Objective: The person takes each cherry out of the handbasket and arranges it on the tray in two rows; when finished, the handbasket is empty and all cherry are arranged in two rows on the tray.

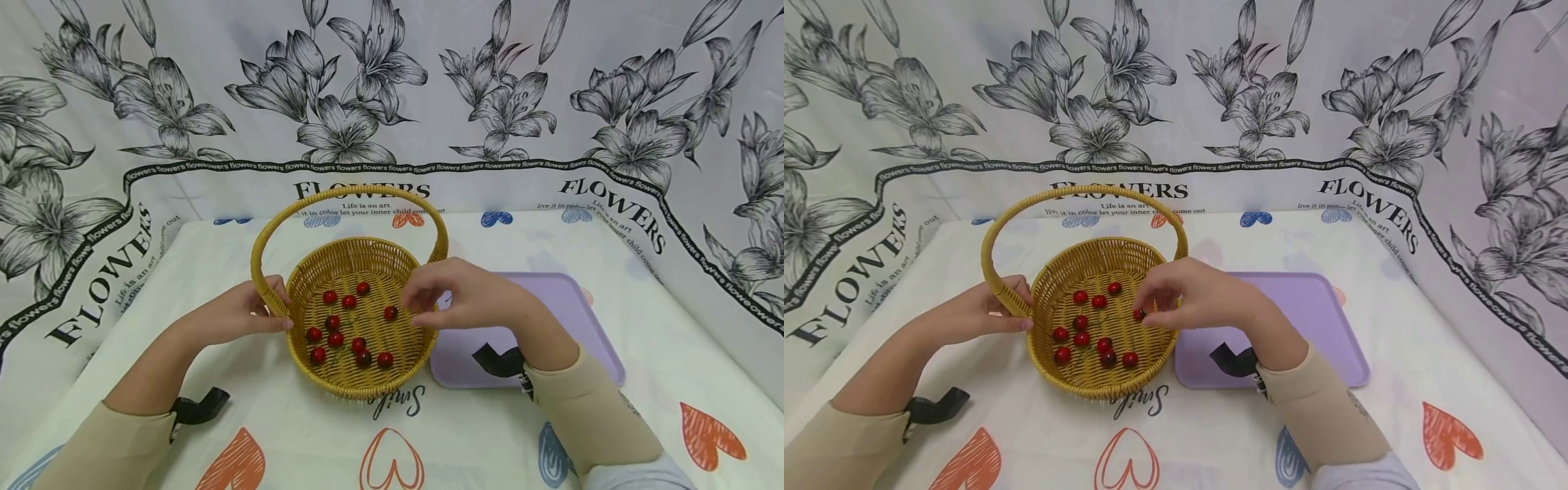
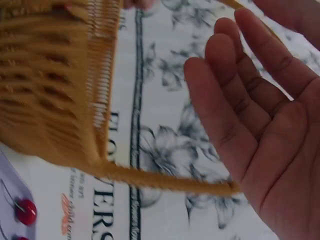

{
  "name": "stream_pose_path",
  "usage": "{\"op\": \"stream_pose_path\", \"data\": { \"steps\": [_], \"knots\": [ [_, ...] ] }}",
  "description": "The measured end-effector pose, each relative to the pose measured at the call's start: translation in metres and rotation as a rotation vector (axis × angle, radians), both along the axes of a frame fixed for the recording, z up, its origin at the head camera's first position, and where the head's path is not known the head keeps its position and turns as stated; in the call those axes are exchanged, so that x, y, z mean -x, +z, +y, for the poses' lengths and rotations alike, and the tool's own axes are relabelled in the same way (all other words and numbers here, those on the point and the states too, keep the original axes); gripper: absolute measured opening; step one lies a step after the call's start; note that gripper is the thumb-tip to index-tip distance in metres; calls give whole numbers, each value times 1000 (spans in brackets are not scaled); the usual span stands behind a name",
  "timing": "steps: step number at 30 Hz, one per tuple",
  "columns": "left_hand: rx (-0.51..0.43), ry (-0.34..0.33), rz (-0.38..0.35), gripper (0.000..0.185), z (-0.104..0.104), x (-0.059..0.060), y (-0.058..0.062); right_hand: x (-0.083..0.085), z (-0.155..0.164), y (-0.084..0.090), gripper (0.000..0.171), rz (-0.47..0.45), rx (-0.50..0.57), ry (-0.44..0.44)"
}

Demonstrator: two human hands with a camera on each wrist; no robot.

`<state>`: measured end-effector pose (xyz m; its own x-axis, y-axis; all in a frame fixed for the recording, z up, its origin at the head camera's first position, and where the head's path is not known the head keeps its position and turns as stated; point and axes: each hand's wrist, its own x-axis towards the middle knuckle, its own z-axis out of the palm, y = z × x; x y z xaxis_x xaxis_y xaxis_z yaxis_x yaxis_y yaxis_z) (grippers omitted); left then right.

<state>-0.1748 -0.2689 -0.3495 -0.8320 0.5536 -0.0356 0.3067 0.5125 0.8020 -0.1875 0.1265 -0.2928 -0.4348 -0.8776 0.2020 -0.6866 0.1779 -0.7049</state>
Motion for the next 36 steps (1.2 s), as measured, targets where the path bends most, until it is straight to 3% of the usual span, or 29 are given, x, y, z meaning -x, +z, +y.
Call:
{"op": "stream_pose_path", "data": {
  "steps": [8, 13, 19, 24, 29, 36],
  "knots": [
    [-5, -12, -1, 24, 1, 0, 1, -9, -41, -30, 17, 134, -350, 43],
    [-6, -13, -6, 24, 2, 1, 2, -11, -59, -48, 23, 138, -463, 89],
    [-6, -3, -11, 24, 1, 0, 2, -12, -70, -57, 37, 57, -524, 5],
    [-6, -4, -15, 25, 1, 0, 0, -13, -72, -59, 34, -10, -558, -55],
    [-17, -4, -22, 25, 1, 0, 0, -10, -71, -61, 17, 23, -541, -21],
    [-20, -4, -16, 25, 0, 0, -1, -6, -65, -52, 17, 64, -439, -43]
  ]
}}
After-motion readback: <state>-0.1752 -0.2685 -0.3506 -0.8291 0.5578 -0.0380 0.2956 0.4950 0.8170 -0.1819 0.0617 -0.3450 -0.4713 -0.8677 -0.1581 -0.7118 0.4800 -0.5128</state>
